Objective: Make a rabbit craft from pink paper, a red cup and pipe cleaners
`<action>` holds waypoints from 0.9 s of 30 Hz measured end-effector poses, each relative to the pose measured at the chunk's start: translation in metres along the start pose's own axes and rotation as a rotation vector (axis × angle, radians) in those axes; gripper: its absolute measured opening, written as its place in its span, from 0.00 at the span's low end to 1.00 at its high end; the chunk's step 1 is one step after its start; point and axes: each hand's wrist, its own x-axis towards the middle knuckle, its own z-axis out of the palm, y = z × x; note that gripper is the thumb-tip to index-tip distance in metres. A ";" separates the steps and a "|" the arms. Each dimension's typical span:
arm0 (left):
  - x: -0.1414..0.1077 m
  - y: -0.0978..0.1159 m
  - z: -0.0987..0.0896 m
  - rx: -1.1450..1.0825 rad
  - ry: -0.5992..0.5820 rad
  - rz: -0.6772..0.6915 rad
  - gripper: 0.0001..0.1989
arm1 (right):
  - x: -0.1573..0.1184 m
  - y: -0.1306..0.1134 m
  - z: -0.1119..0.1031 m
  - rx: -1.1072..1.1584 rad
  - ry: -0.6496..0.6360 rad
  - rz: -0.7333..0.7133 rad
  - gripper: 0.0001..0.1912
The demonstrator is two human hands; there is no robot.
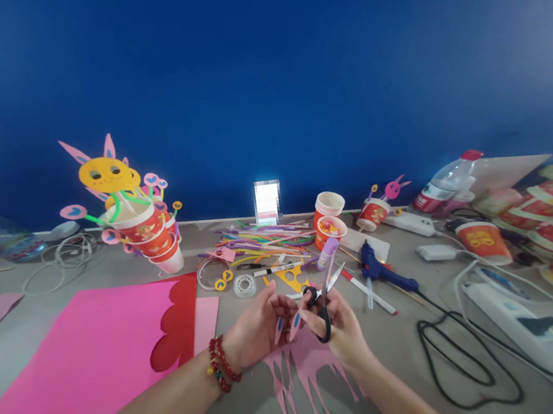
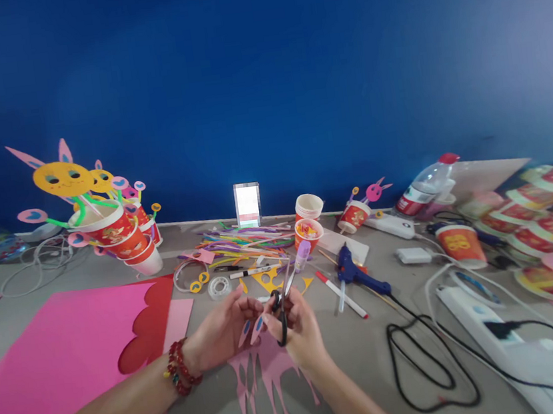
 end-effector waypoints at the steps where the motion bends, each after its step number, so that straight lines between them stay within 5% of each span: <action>1: 0.000 -0.001 0.000 0.016 -0.012 0.005 0.22 | 0.000 0.001 0.000 0.006 0.003 0.001 0.17; 8: -0.009 -0.003 0.005 0.254 -0.113 0.035 0.13 | -0.001 0.006 -0.001 0.064 -0.022 0.001 0.16; 16: -0.010 0.005 0.005 0.423 0.038 0.182 0.11 | 0.001 0.000 -0.001 -0.044 0.046 -0.005 0.17; 27: -0.020 0.023 0.005 0.611 0.123 0.483 0.07 | -0.002 0.004 0.002 -0.176 -0.369 0.151 0.27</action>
